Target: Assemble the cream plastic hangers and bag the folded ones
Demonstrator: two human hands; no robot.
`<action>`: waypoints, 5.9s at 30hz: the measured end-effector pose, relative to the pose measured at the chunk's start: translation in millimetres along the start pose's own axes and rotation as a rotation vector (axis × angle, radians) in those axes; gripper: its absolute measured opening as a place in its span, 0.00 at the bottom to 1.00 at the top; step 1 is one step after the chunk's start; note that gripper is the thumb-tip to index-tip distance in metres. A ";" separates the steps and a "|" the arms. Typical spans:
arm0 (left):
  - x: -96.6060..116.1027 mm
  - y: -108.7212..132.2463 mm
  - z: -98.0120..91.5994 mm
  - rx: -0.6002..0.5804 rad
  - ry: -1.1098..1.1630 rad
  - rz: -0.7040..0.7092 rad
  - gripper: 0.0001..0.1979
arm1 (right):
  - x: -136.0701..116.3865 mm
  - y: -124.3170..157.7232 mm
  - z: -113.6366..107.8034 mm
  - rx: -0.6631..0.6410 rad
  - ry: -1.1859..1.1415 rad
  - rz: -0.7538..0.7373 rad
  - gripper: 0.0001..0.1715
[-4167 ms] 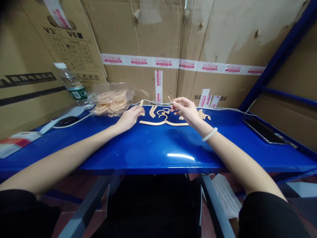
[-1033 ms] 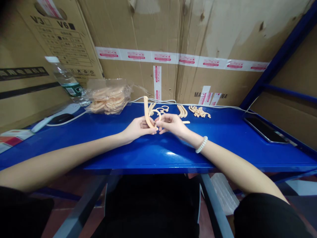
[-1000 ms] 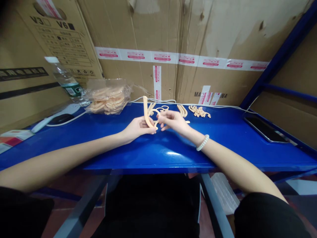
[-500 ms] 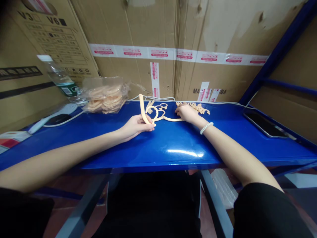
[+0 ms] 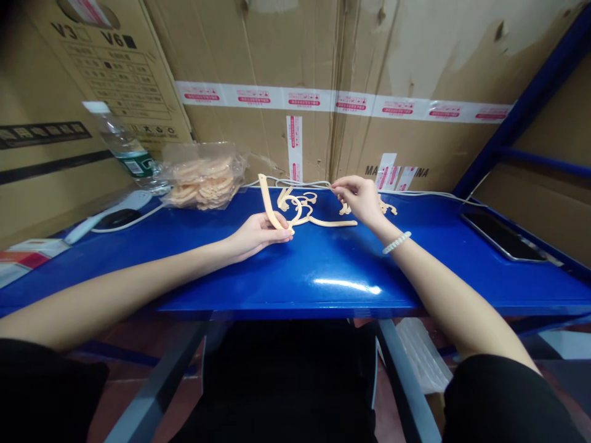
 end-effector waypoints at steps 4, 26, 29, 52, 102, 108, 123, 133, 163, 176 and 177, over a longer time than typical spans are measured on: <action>-1.5 -1.5 -1.4 -0.014 -0.018 0.027 0.18 | -31.6 -0.1 -5.3 0.255 -0.420 0.161 0.11; 0.9 -0.6 0.6 -0.020 -0.084 0.045 0.17 | -56.9 29.5 34.3 0.222 -0.748 0.512 0.25; 1.4 -0.4 1.0 -0.025 -0.112 0.088 0.15 | -53.4 29.3 36.8 0.196 -0.822 0.570 0.30; 0.3 -2.9 -2.2 -0.039 -0.143 0.086 0.13 | -62.3 32.5 46.3 -0.277 -0.753 0.264 0.17; 46.7 -22.4 -85.2 0.159 -0.351 0.070 0.12 | -13.8 -8.4 -43.2 -0.752 0.294 -0.023 0.05; 51.8 -16.6 -84.1 0.084 -0.808 0.155 0.13 | -9.0 -4.9 -41.5 -0.861 0.294 0.006 0.06; 50.9 -17.6 -85.9 0.052 -1.278 0.389 0.17 | -1.1 -1.3 -35.0 -0.897 0.285 0.051 0.12; 46.0 -17.0 -83.7 0.014 -1.260 0.364 0.20 | 1.4 1.5 -31.9 -0.932 0.364 0.009 0.22; 23.5 -28.7 -83.4 0.078 -1.415 0.546 0.09 | 8.7 1.8 -29.9 -0.970 0.378 0.040 0.15; 21.0 -31.1 -84.7 0.080 -1.425 0.586 0.08 | 13.1 1.8 -30.7 -0.976 0.345 0.046 0.16; 20.9 -31.0 -84.6 0.082 -1.425 0.587 0.08 | 12.8 1.7 -30.7 -0.974 0.347 0.046 0.16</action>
Point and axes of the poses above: each hand's wrist, its own y-axis away from the middle knuckle, its own z-axis out of the palm, x = y × z, the point moved 1 cm from there along -y, towards the middle knuckle, and after that the axes turned 13 degrees about -z, right-handed, at the moved point
